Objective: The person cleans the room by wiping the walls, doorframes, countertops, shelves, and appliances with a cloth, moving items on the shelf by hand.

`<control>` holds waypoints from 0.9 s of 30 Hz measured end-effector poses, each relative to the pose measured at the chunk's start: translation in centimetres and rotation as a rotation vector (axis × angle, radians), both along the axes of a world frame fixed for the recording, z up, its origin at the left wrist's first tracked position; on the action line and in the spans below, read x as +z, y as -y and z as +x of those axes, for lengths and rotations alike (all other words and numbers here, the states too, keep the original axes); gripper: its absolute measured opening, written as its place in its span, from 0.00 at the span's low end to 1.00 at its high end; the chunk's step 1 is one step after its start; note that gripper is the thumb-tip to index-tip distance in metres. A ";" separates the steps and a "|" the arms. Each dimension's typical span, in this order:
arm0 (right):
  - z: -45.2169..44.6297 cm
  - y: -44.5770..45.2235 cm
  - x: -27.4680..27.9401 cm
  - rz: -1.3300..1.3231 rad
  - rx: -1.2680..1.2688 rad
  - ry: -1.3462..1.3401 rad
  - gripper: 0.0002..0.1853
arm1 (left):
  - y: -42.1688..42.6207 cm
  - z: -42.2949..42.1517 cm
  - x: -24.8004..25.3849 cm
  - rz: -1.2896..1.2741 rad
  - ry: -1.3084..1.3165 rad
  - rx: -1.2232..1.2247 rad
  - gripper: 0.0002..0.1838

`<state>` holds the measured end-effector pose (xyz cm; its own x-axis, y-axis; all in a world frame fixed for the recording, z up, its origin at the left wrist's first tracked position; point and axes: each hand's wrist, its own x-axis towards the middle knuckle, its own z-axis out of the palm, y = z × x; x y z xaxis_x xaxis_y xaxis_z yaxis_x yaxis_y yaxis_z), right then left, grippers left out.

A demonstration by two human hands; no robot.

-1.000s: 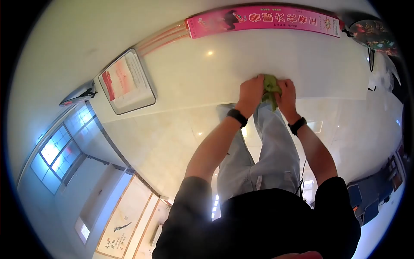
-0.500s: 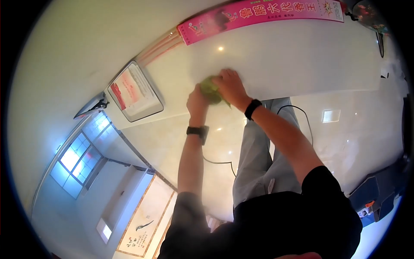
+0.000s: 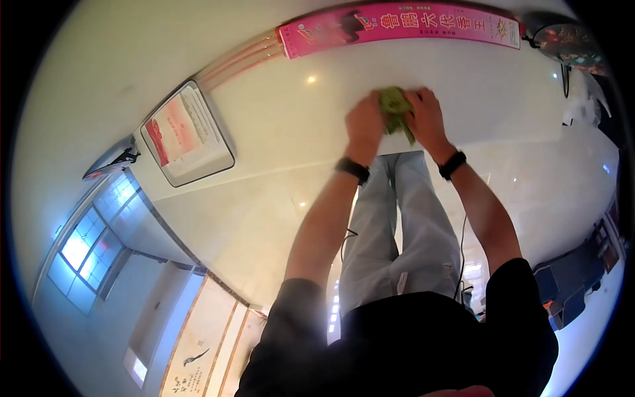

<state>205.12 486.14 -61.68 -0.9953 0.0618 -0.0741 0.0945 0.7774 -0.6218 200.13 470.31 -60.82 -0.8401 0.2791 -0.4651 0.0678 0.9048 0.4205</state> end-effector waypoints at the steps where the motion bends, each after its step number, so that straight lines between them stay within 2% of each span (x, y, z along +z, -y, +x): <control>1: 1.8 -0.5 0.4 0.023 0.007 0.059 0.22 | -0.5 1.4 0.0 0.054 0.017 -0.018 0.23; 4: 6.0 -1.3 1.4 0.037 0.033 0.177 0.21 | -0.8 4.9 0.9 0.107 0.189 -0.070 0.23; 7: 7.1 -0.4 2.0 0.017 0.048 0.236 0.21 | 0.4 7.0 1.3 0.183 0.195 0.011 0.23; 17: 1.4 3.8 1.1 -0.150 0.187 0.220 0.19 | 3.9 4.6 3.7 -0.104 0.204 0.219 0.20; 20: 0.6 1.8 0.6 -0.173 0.181 0.187 0.19 | 1.5 3.0 4.3 -0.163 0.211 0.237 0.19; 23: -0.7 -2.2 1.7 -0.145 0.107 0.173 0.20 | -2.2 2.4 2.6 -0.084 0.051 0.209 0.20; 27: 1.5 -10.5 1.7 -0.049 -0.033 0.109 0.15 | -11.2 1.7 3.1 -0.082 0.111 0.019 0.23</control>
<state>206.67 496.65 -59.96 -0.9787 0.0878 -0.1856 0.1886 0.7420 -0.6433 201.78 481.48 -57.76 -0.7869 0.2209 -0.5762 0.0075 0.9371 0.3491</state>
